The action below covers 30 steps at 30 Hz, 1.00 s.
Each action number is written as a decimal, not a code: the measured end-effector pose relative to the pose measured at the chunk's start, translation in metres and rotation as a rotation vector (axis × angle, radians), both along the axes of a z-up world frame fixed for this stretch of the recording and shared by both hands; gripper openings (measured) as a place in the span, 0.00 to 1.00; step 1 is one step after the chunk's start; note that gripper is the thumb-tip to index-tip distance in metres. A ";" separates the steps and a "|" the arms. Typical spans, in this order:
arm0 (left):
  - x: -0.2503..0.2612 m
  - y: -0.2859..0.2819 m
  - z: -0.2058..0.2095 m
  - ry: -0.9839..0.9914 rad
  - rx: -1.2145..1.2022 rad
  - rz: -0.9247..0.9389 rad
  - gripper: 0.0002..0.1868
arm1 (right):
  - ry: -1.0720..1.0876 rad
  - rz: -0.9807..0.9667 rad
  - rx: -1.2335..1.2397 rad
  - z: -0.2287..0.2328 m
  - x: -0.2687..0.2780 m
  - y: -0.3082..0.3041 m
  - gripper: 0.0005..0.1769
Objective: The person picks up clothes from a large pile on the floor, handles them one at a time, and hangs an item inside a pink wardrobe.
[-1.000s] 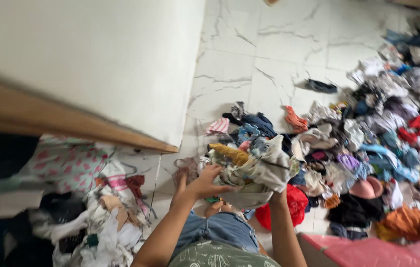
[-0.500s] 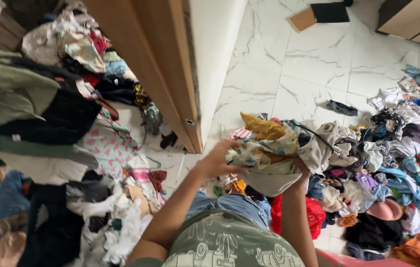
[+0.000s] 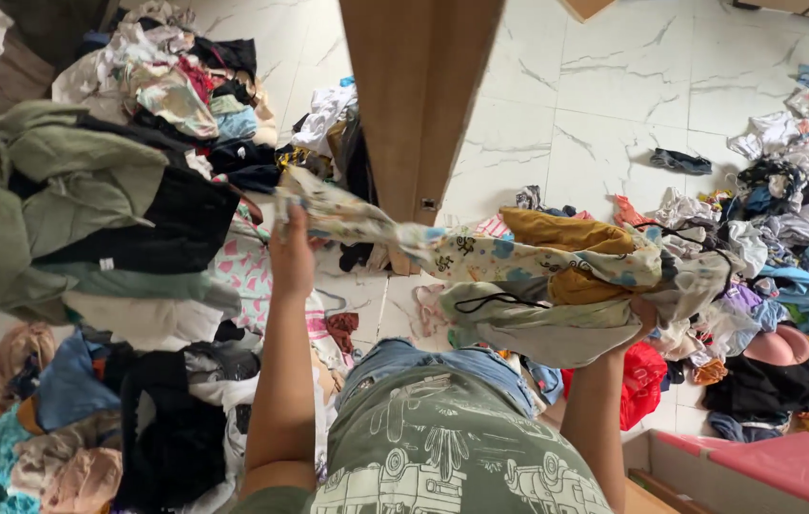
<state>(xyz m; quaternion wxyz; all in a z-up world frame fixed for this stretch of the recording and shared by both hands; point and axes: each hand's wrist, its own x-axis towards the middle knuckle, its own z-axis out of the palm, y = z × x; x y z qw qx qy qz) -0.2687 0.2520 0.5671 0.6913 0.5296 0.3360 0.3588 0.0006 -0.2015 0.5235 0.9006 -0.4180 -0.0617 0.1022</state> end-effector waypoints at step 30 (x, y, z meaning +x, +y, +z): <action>-0.227 -0.145 0.017 0.944 -0.194 0.279 0.32 | 0.137 0.690 -0.135 -0.042 0.050 0.040 0.34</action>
